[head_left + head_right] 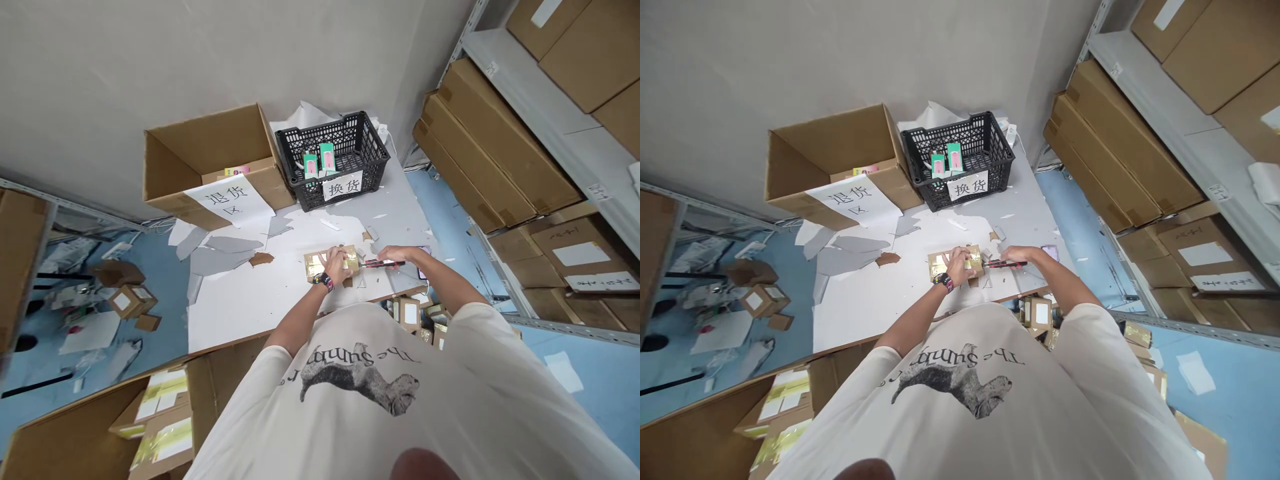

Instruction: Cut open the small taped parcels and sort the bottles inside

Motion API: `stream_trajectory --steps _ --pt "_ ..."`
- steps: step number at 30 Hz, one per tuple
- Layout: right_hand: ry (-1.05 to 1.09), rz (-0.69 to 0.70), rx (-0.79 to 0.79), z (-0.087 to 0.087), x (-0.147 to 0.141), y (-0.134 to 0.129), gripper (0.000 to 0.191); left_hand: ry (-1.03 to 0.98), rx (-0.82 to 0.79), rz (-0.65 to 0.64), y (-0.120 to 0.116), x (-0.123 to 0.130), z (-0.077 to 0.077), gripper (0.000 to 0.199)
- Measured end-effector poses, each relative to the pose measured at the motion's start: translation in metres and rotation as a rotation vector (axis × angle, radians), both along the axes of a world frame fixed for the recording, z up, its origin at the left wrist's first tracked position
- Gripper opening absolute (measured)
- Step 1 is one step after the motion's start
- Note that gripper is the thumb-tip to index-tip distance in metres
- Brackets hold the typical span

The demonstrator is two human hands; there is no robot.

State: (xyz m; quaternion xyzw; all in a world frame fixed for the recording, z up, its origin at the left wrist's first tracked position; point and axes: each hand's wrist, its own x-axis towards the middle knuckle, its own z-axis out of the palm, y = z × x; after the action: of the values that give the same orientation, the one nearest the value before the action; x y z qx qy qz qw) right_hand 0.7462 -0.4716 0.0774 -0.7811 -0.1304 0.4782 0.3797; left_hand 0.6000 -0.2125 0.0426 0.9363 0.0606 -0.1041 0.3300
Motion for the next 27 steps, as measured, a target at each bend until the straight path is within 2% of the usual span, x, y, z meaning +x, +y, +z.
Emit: stream_trajectory --steps 3,6,8,10,12,13,14,15,18,21,23,25,27 --pt "0.207 0.075 -0.03 0.003 -0.013 -0.022 0.039 0.001 -0.043 0.018 0.002 0.002 -0.001 0.048" --pt "0.168 0.008 0.017 0.006 -0.026 -0.046 0.041 -0.047 -0.09 0.051 0.008 -0.004 -0.001 0.058" --pt "0.089 -0.133 0.006 0.007 -0.035 -0.053 0.041 -0.136 -0.156 0.109 0.013 -0.013 0.0 0.059" --pt "-0.053 -0.371 -0.015 0.006 -0.048 -0.045 0.046 -0.23 -0.275 0.205 0.015 -0.023 0.002 0.049" --pt "-0.236 -0.566 -0.01 0.004 -0.067 -0.02 0.055 -0.257 -0.438 0.299 0.012 -0.033 0.004 0.044" --pt "-0.319 -0.593 0.006 0.003 -0.079 -0.002 0.059 -0.233 -0.527 0.336 0.01 -0.038 0.005 0.047" --pt "-0.372 -0.54 0.045 0.002 -0.092 0.018 0.062 -0.188 -0.616 0.363 0.008 -0.042 0.006 0.051" --pt "-0.415 -0.43 0.101 0.001 -0.105 0.039 0.063 -0.126 -0.703 0.385 0.007 -0.046 0.007 0.055" --pt "-0.515 0.014 0.267 0.001 -0.136 0.095 0.054 0.02 -0.911 0.555 0.02 -0.061 0.007 0.052" --pt "-0.685 0.21 0.167 0.001 -0.146 0.132 0.037 -0.043 -0.931 0.895 0.056 -0.087 0.005 0.047" --pt "-0.782 0.278 0.018 -0.001 -0.143 0.149 0.04 -0.107 -0.873 1.036 0.086 -0.108 0.005 0.046" --pt "-0.819 0.362 -0.106 -0.004 -0.137 0.161 0.055 -0.08 -0.845 1.009 0.113 -0.128 0.007 0.049" --pt "-0.811 0.427 -0.181 -0.007 -0.132 0.17 0.059 0.003 -0.832 0.865 0.132 -0.143 0.008 0.059"
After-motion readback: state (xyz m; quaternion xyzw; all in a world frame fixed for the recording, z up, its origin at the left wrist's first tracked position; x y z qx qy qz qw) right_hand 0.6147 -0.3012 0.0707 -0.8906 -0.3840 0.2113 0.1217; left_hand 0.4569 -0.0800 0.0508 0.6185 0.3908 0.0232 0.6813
